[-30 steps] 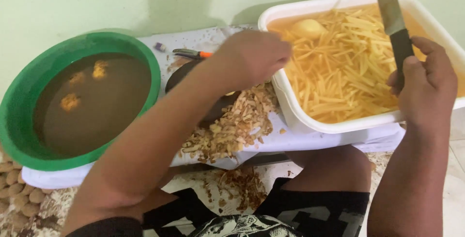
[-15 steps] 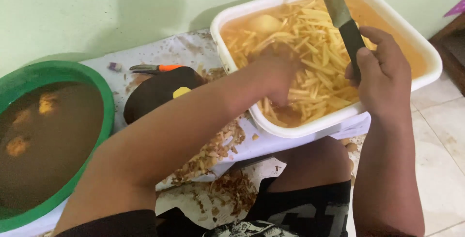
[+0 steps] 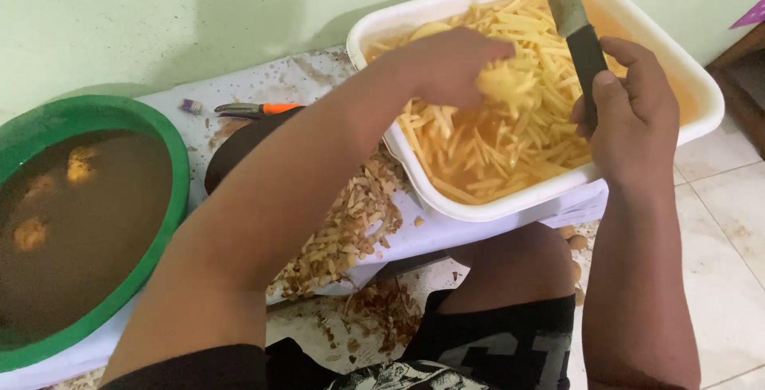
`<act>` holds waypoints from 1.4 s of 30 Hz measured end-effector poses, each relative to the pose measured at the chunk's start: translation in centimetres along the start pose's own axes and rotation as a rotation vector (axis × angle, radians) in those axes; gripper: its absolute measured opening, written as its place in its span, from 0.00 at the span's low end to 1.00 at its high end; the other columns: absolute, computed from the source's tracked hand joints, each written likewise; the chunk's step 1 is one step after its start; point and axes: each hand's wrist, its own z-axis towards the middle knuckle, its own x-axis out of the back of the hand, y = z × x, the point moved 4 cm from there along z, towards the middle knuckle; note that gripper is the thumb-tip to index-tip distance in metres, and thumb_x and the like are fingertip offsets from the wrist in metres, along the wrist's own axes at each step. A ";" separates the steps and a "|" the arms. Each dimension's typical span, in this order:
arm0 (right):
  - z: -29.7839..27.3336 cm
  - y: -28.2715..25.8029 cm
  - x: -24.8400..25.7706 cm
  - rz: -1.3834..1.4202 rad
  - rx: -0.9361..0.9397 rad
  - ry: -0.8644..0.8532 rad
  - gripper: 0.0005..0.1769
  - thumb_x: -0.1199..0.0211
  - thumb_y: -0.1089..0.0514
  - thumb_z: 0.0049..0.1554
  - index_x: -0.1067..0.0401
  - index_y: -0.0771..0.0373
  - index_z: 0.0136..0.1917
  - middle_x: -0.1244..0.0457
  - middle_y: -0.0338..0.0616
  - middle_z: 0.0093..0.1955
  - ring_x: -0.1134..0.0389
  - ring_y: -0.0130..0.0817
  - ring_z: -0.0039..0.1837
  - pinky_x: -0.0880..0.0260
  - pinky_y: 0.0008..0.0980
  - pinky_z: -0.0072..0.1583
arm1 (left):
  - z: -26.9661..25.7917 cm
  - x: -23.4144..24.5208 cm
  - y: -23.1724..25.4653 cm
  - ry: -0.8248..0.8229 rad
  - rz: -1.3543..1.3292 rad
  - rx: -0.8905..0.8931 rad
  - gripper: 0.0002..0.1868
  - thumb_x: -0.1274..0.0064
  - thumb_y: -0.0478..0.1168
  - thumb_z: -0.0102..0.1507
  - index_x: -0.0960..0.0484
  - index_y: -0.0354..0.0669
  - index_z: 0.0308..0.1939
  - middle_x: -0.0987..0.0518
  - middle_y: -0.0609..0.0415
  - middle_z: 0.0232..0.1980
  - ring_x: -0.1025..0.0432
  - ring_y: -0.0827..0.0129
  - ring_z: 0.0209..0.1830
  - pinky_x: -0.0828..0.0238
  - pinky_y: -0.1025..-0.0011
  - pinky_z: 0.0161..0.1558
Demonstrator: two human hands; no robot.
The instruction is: Slicing potatoes and cutting them into thin strips for french fries using a knife and cutting board.
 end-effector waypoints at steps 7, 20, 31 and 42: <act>0.0 0.5 0.2 0.044 0.015 0.036 0.23 0.58 0.67 0.71 0.39 0.68 0.77 0.39 0.43 0.41 0.43 0.25 0.38 0.41 0.22 0.41 | 0.2 6.1 1.6 0.255 -0.217 -0.197 0.30 0.41 0.32 0.50 0.24 0.43 0.57 0.14 0.55 0.43 0.21 0.67 0.28 0.23 0.72 0.29; 0.1 0.4 0.3 -0.002 0.037 0.040 0.23 0.58 0.68 0.70 0.39 0.70 0.76 0.39 0.45 0.41 0.41 0.28 0.37 0.40 0.25 0.40 | 1.0 6.3 2.4 0.311 -0.308 -0.154 0.31 0.44 0.31 0.52 0.25 0.48 0.61 0.11 0.60 0.45 0.21 0.74 0.27 0.24 0.78 0.28; 0.0 0.6 0.4 0.018 0.049 0.025 0.22 0.58 0.68 0.70 0.41 0.69 0.76 0.39 0.45 0.41 0.42 0.28 0.37 0.42 0.25 0.41 | 2.2 5.8 1.6 0.277 -0.241 0.026 0.18 0.42 0.43 0.54 0.18 0.47 0.48 0.15 0.63 0.32 0.28 0.73 0.19 0.29 0.75 0.23; 0.1 0.9 0.5 0.023 0.055 0.054 0.22 0.58 0.69 0.70 0.40 0.69 0.76 0.39 0.46 0.42 0.41 0.28 0.38 0.40 0.25 0.40 | 2.2 5.4 1.9 0.304 -0.214 -0.038 0.19 0.41 0.41 0.54 0.19 0.48 0.49 0.15 0.61 0.33 0.26 0.72 0.20 0.28 0.72 0.23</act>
